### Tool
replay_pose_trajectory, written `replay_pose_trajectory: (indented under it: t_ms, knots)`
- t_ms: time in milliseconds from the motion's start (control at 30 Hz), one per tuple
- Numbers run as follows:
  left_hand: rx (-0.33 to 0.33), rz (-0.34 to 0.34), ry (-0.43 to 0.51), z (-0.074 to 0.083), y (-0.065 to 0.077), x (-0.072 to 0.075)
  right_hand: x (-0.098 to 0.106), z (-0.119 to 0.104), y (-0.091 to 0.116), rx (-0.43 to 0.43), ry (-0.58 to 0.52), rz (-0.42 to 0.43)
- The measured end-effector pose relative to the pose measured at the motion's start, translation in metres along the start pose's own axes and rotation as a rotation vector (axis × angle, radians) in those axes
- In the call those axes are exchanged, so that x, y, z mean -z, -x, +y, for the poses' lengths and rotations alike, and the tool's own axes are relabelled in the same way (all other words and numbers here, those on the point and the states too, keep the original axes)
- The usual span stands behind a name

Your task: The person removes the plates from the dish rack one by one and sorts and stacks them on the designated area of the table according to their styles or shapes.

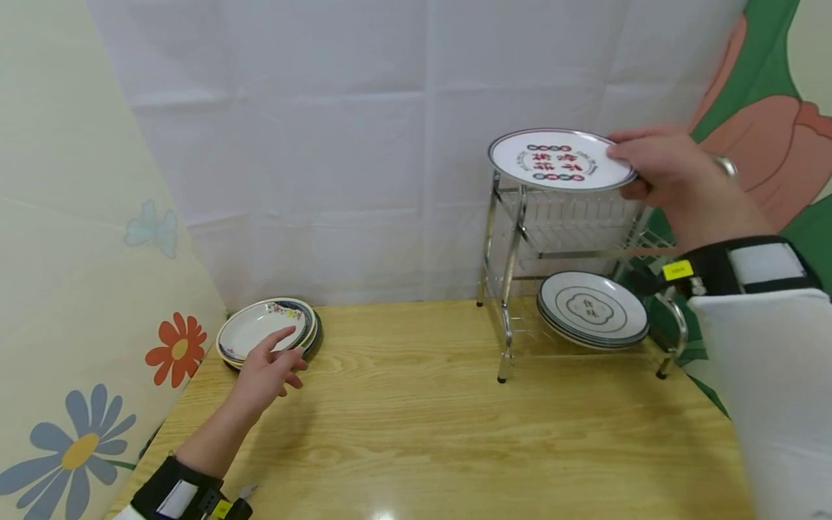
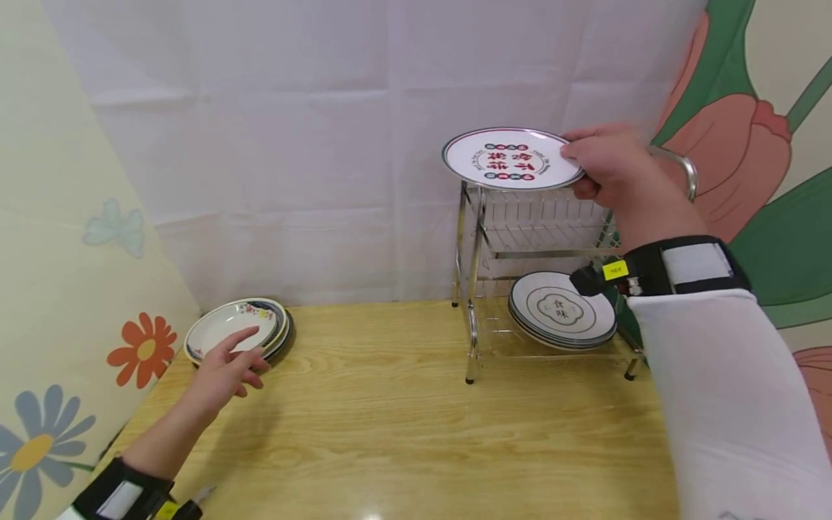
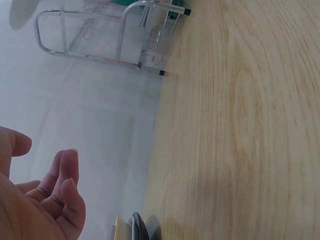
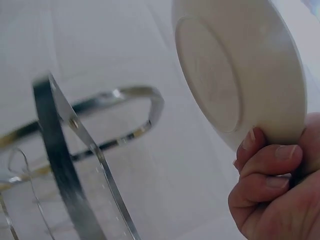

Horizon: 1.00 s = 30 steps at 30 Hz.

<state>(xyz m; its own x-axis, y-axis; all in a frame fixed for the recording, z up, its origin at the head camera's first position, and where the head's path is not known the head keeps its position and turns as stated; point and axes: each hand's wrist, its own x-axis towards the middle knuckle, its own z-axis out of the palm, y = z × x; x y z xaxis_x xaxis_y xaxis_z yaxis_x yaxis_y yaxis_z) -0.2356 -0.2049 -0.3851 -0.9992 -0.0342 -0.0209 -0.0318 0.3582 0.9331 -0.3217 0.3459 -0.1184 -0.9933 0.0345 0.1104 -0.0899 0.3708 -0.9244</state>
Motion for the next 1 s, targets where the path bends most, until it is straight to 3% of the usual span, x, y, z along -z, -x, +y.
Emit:
replay_pose_trajectory:
  t_ms: [67, 233, 467, 600, 800, 1000]
  knots:
    - [-0.003, -0.001, 0.009, 0.0, 0.0, -0.001, -0.015, -0.006, -0.002, -0.024, 0.042, 0.015]
    - [-0.014, -0.029, 0.059, 0.003, 0.002, -0.007, -0.05, -0.007, 0.009, 0.049, 0.057, -0.041]
    - [-0.044, -0.067, 0.091, 0.007, 0.006, -0.017, -0.095, 0.004, 0.03, 0.107, 0.008, -0.144]
    - [-0.027, -0.082, 0.121, 0.011, 0.007, -0.026, -0.122, 0.017, 0.041, 0.106, -0.039, -0.206]
    - [-0.004, -0.143, 0.21, 0.022, 0.014, -0.043, -0.161, 0.042, 0.051, 0.015, -0.099, -0.262]
    - [-0.029, -0.204, 0.27, 0.03, 0.023, -0.058, -0.198, 0.071, 0.058, -0.044, -0.119, -0.31]
